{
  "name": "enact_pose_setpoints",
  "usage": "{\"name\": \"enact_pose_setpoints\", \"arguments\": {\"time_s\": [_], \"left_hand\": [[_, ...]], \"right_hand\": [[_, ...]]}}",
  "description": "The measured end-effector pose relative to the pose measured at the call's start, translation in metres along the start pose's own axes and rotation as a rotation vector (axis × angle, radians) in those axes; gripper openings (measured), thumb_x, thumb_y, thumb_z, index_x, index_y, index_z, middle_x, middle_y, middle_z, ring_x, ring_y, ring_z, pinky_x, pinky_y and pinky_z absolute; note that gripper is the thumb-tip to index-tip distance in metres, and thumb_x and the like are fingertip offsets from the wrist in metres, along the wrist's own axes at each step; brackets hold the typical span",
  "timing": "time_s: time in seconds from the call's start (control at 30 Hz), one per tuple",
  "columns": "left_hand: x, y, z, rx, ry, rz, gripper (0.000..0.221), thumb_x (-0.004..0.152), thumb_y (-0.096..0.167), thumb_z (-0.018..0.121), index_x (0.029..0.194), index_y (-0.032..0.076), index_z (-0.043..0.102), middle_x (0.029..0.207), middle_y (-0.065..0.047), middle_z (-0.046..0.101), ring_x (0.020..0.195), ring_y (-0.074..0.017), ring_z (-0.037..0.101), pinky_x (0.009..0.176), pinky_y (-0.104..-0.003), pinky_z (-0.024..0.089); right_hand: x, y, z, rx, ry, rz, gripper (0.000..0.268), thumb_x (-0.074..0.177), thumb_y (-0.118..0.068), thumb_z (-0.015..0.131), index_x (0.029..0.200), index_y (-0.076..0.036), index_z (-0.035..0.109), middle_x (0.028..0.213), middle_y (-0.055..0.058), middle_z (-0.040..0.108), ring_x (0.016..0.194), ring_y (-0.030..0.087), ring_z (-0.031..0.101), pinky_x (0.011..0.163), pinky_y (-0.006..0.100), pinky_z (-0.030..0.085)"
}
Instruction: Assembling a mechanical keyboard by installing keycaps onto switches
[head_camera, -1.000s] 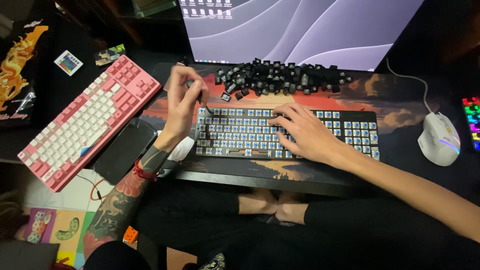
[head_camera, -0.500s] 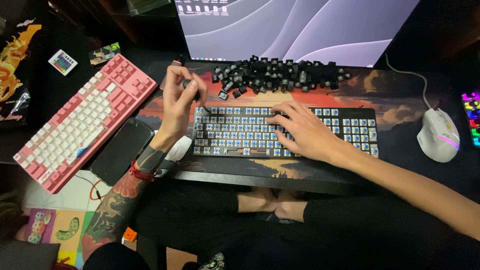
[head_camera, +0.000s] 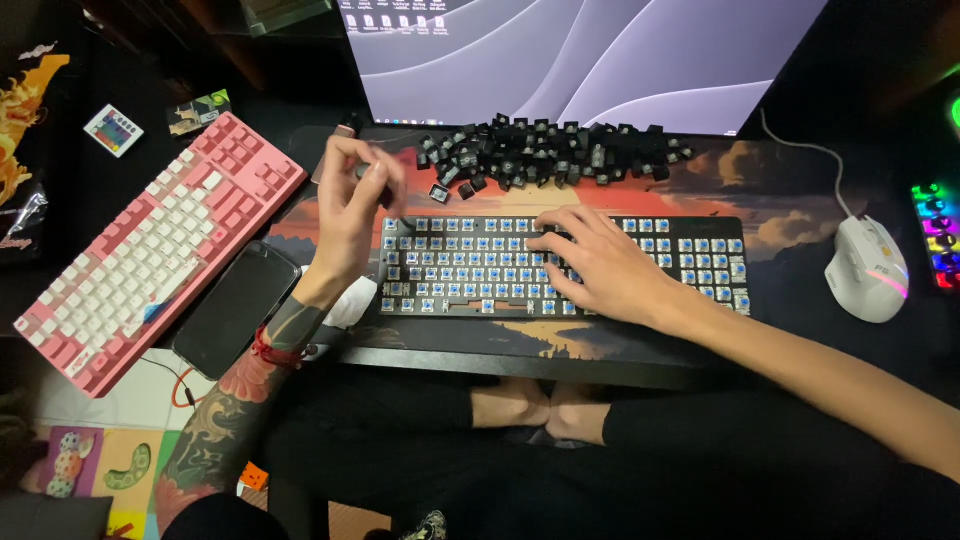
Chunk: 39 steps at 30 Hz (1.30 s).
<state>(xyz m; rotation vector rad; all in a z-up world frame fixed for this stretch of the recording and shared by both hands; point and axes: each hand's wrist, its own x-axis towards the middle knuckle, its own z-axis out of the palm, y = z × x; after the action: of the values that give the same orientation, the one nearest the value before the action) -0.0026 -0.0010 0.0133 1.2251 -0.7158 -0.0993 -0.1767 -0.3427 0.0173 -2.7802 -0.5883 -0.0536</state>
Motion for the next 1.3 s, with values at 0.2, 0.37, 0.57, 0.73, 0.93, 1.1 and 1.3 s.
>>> {"name": "enact_pose_setpoints", "arguments": {"time_s": [0.2, 0.37, 0.57, 0.73, 0.93, 1.1, 1.3], "left_hand": [[0.004, -0.006, -0.001, -0.039, 0.029, -0.014, 0.05, 0.136, 0.046, 0.034, 0.128, 0.004, 0.06, 0.088, -0.004, 0.047, 0.079, -0.0176, 0.052, 0.083, -0.034, 0.049], [0.003, -0.002, 0.007, 0.006, 0.148, -0.045, 0.03, 0.134, 0.037, 0.051, 0.126, 0.009, 0.06, 0.111, -0.009, 0.064, 0.103, -0.0208, 0.071, 0.096, -0.035, 0.056], [0.003, -0.011, -0.003, -0.093, 0.096, -0.014, 0.014, 0.135, 0.022, 0.054, 0.133, 0.012, 0.044, 0.096, -0.008, 0.051, 0.081, -0.0196, 0.054, 0.08, -0.038, 0.05], [0.004, -0.011, -0.002, -0.099, 0.088, -0.056, 0.055, 0.135, 0.047, 0.036, 0.131, 0.001, 0.067, 0.091, -0.004, 0.051, 0.081, -0.0189, 0.06, 0.084, -0.034, 0.052], [0.004, -0.011, -0.003, -0.029, 0.127, 0.058, 0.015, 0.133, 0.019, 0.059, 0.131, 0.007, 0.05, 0.1, -0.019, 0.062, 0.091, -0.0325, 0.074, 0.088, -0.038, 0.056], [0.003, -0.008, -0.003, -0.052, 0.05, 0.003, 0.04, 0.137, 0.044, 0.035, 0.136, 0.009, 0.055, 0.085, -0.003, 0.044, 0.077, -0.0178, 0.052, 0.082, -0.036, 0.051], [0.006, -0.005, 0.0, 0.112, 0.118, 0.051, 0.022, 0.133, 0.027, 0.059, 0.122, 0.007, 0.061, 0.099, -0.015, 0.067, 0.089, -0.0246, 0.069, 0.083, -0.036, 0.058]], "right_hand": [[0.0, 0.0, 0.0, -0.001, 0.004, -0.002, 0.03, 0.116, -0.023, 0.07, 0.143, -0.014, 0.081, 0.154, 0.01, 0.07, 0.157, 0.034, 0.06, 0.129, 0.052, 0.051], [0.0, 0.001, 0.0, 0.014, -0.005, 0.005, 0.031, 0.117, -0.023, 0.069, 0.144, -0.015, 0.081, 0.155, 0.011, 0.071, 0.157, 0.035, 0.06, 0.13, 0.054, 0.05], [0.002, 0.0, -0.003, 0.025, -0.032, 0.027, 0.033, 0.117, -0.023, 0.068, 0.146, -0.015, 0.081, 0.156, 0.012, 0.071, 0.158, 0.035, 0.059, 0.132, 0.055, 0.049], [0.001, -0.002, -0.003, 0.031, -0.042, 0.029, 0.033, 0.117, -0.023, 0.068, 0.146, -0.015, 0.081, 0.155, 0.011, 0.071, 0.158, 0.034, 0.059, 0.133, 0.056, 0.049], [0.002, -0.002, -0.004, 0.014, -0.035, 0.01, 0.032, 0.117, -0.023, 0.068, 0.145, -0.013, 0.081, 0.155, 0.013, 0.071, 0.157, 0.036, 0.06, 0.133, 0.058, 0.049], [0.004, -0.003, -0.006, 0.035, -0.054, 0.032, 0.032, 0.117, -0.022, 0.068, 0.145, -0.013, 0.082, 0.155, 0.013, 0.071, 0.158, 0.036, 0.06, 0.134, 0.058, 0.047], [0.003, -0.003, -0.006, 0.018, -0.035, 0.016, 0.031, 0.117, -0.022, 0.069, 0.144, -0.013, 0.082, 0.154, 0.012, 0.071, 0.157, 0.036, 0.06, 0.132, 0.058, 0.049]]}}
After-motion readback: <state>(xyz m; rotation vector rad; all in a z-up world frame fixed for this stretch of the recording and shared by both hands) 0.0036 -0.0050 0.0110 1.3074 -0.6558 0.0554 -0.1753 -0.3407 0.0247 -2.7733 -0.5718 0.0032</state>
